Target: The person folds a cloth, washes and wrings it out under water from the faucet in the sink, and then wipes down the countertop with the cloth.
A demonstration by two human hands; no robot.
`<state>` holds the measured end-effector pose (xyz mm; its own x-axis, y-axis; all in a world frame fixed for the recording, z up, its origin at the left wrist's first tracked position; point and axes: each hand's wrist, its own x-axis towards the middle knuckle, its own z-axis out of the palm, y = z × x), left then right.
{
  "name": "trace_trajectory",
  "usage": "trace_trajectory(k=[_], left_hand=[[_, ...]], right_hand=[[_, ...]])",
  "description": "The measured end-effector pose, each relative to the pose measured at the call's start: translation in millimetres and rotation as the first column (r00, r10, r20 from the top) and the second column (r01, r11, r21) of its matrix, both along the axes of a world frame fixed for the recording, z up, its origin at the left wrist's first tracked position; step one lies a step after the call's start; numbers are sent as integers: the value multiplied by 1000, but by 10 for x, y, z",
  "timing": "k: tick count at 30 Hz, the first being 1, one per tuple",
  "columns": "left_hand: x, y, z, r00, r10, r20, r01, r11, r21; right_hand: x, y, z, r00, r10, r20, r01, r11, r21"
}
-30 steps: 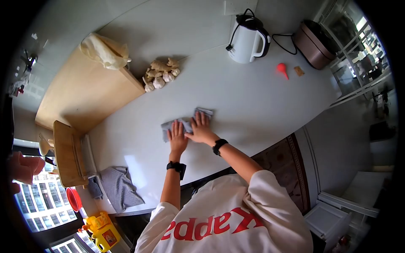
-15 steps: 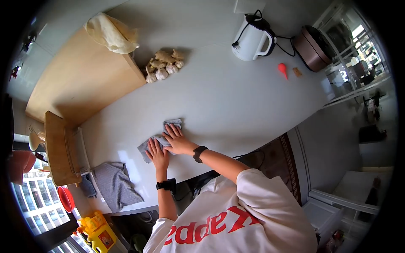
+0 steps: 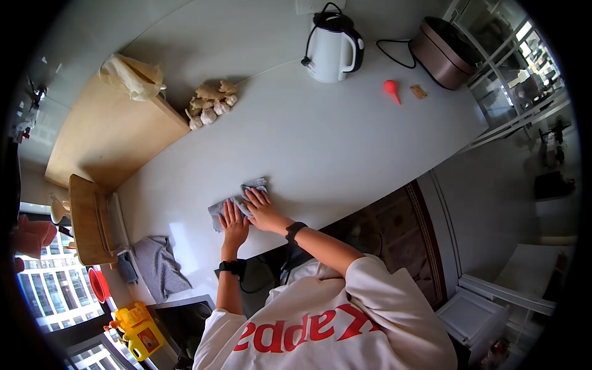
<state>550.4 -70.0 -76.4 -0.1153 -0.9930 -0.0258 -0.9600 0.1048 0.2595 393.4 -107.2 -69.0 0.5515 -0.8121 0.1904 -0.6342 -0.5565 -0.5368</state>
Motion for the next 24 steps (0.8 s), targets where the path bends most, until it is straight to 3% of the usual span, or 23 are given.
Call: trace_trajectory(k=[3, 6, 9, 14, 18, 24], left_hand=[[-555, 66, 11, 1000, -9, 6, 9, 1000, -17], [-1157, 131, 105, 999, -35, 3, 35, 996, 76], [-1735, 198, 20, 994, -90, 62, 90, 996, 5], [-2733, 177, 17, 984, -177, 1, 177, 982, -58], [-3420, 177, -39, 973, -229, 15, 230, 968, -105], [-4048, -47, 11, 955, -289, 66, 286, 957, 46]], right_hand=[[-551, 76, 4, 1000, -24, 17, 24, 1000, -2], [-1164, 162, 21, 999, -37, 30, 37, 999, -7], [-1788, 267, 57, 998, -63, 19, 62, 998, 32], [-2754, 422, -3, 986, -161, 51, 163, 986, -31], [-3439, 511, -31, 971, -238, 12, 238, 971, 15], [-4012, 457, 56, 949, -312, -50, 316, 942, 111]])
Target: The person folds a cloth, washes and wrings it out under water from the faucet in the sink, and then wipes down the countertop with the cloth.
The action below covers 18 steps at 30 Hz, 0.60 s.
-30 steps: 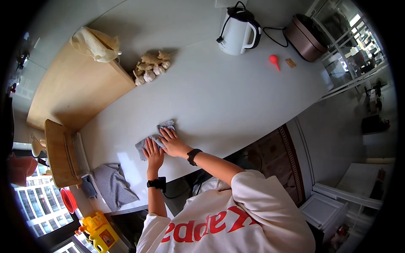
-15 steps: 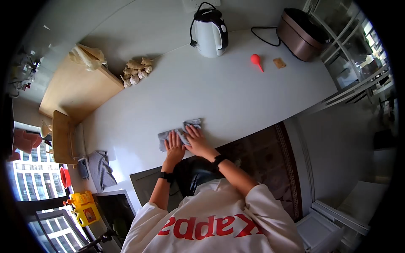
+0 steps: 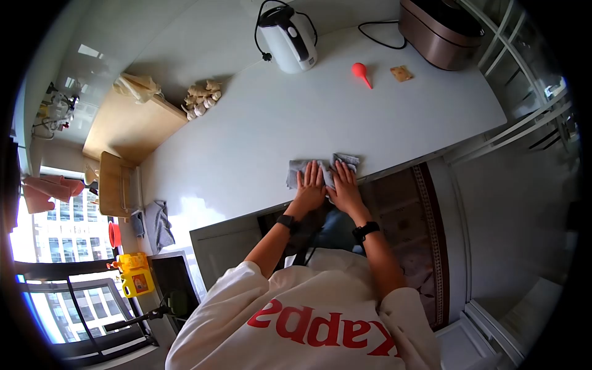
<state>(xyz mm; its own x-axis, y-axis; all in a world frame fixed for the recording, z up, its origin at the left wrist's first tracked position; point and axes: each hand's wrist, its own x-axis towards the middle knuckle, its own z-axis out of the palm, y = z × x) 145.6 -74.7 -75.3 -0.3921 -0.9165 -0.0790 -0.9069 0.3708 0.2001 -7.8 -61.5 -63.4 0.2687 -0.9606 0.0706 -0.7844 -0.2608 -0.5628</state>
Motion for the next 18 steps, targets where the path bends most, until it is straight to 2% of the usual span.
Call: trace_trajectory(k=[3, 4, 11, 12, 15, 18], left_hand=[[-325, -156, 9, 998, -57, -10, 58, 998, 28], [-465, -218, 2, 998, -63, 15, 63, 998, -15], [-1666, -677, -161, 985, -133, -109, 123, 988, -92], [-1855, -760, -94, 982, -157, -103, 156, 988, -19], [-2491, -980, -91, 975, -161, -151, 163, 987, -1], [-3060, -1124, -161, 986, -126, -109, 123, 992, -35]], right_hand=[[-306, -73, -72, 998, -57, 7, 57, 998, -14], [-443, -140, -75, 998, -54, 10, 54, 999, -5], [-1635, -510, -149, 989, -148, 2, 148, 989, 16], [-1828, -561, -122, 986, -167, -13, 167, 984, 55], [-2439, -760, -124, 980, -196, -32, 198, 979, 53], [-2990, -969, -169, 980, -198, -30, 199, 978, 62]])
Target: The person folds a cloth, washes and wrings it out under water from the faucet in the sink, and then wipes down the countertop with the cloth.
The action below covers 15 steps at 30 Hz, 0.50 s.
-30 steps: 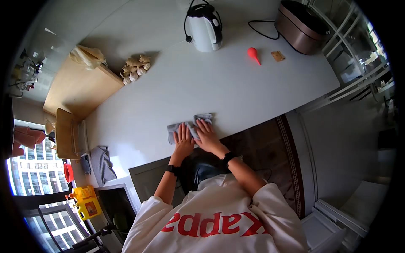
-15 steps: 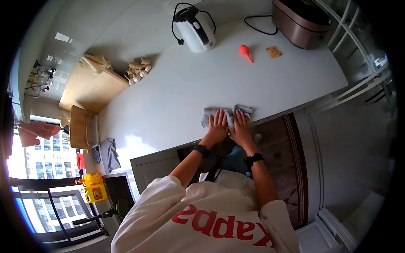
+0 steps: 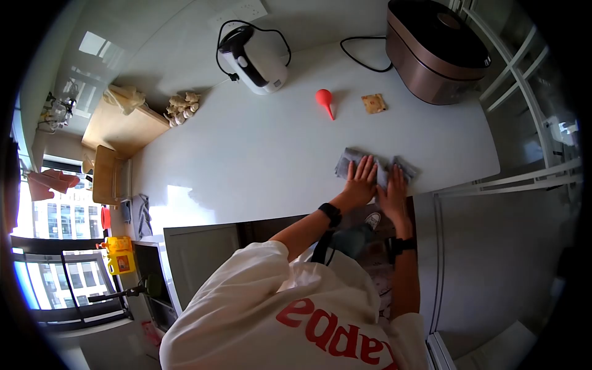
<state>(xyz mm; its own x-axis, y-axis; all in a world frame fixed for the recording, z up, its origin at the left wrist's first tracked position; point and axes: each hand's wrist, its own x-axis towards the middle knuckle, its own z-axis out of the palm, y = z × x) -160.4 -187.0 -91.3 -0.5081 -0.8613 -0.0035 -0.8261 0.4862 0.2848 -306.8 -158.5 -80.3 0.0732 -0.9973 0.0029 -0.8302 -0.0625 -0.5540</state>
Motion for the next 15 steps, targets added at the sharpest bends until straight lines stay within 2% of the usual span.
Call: trace_trajectory(k=[2, 6, 9, 15], left_hand=[[-350, -114, 28, 998, 6, 57, -4, 999, -41], [-919, -271, -4, 990, 38, 134, -40, 999, 11], [-1130, -339, -50, 986, 68, 149, -63, 997, -38], [-1470, -480, -16, 981, 141, 131, -143, 990, 12]], right_hand=[[-341, -113, -58, 999, -32, -20, 32, 999, -10], [-774, -205, -246, 991, -121, -59, 117, 991, -64], [-1020, -340, -436, 997, -78, -30, 65, 948, -310], [-1345, -587, -174, 996, -63, -57, 57, 992, -111]])
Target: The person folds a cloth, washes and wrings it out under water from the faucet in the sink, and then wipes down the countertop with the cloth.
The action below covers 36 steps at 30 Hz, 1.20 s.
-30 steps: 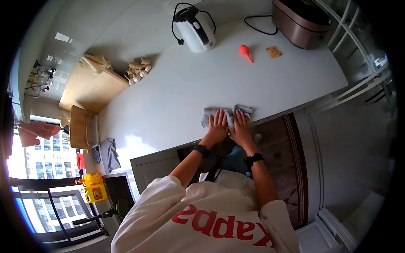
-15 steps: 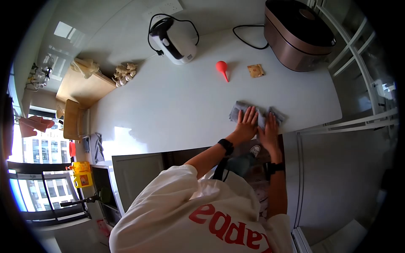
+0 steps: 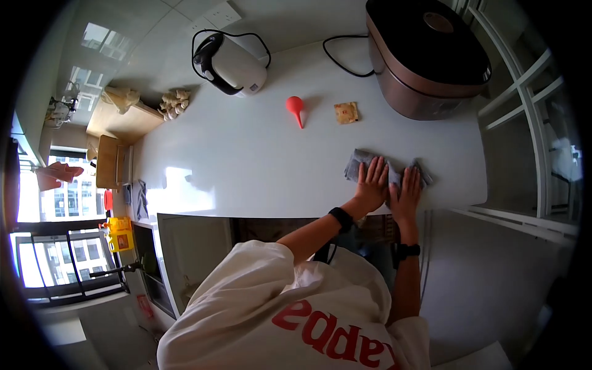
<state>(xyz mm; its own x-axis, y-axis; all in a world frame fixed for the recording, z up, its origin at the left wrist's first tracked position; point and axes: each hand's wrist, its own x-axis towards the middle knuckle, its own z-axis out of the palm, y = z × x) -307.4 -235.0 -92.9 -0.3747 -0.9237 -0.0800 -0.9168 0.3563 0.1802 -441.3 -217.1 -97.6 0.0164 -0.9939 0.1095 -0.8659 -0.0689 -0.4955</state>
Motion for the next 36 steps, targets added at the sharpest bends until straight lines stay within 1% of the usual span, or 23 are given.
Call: trace_trajectory(k=[3, 6, 9, 13, 16, 17, 19, 20, 21, 24, 27, 31, 34, 35, 36], left_hand=[[-166, -86, -4, 996, 16, -83, -20, 999, -49], [-417, -205, -70, 985, 65, -162, -85, 989, -120], [-794, -281, -87, 980, 115, -160, -139, 979, -151], [-1550, -455, -40, 976, 142, -168, -162, 981, -111], [-2096, -501, -18, 981, 120, -154, -139, 983, -121], [-2244, -492, -9, 978, 136, -156, -153, 982, -107], [-2427, -451, 1, 972, 159, -174, -184, 974, -133], [-2455, -428, -34, 969, 174, -177, -201, 969, -146], [-2463, -421, -14, 960, 177, -216, -208, 969, -132], [-2399, -416, 54, 954, 139, -267, -166, 983, -84], [-2404, -425, 35, 930, 156, -334, -196, 976, -90], [-2389, -410, 19, 953, 137, -270, -178, 975, -134], [-2370, -405, 13, 941, 137, -308, -180, 977, -116], [-2349, -375, 22, 955, 127, -268, -176, 970, -168], [-2292, -290, 25, 956, 105, -274, -152, 976, -157]], right_hand=[[-222, -168, -97, 998, 60, -32, -62, 995, -73], [-451, -313, -68, 997, 80, -21, -81, 993, -90], [-790, -461, -36, 993, 115, 41, -109, 986, -128], [-1525, -620, -43, 993, 117, 18, -113, 982, -152], [-2065, -650, -23, 995, 98, 17, -96, 988, -120], [-2195, -636, 9, 995, 95, 10, -93, 991, -100], [-2358, -605, 49, 995, 100, 21, -98, 991, -95], [-2380, -588, 19, 994, 106, 33, -103, 990, -93], [-2387, -567, 26, 995, 99, 31, -95, 990, -102], [-2354, -522, 8, 998, 60, 5, -59, 987, -149], [-2292, -524, -21, 1000, 5, 3, -5, 984, -179], [-2263, -488, 61, 1000, -17, 10, 18, 989, -148], [-2258, -481, 25, 999, -38, -20, 33, 981, -189], [-2249, -444, 32, 999, -47, -27, 41, 983, -178], [-2236, -381, 50, 999, -38, -31, 31, 983, -183]])
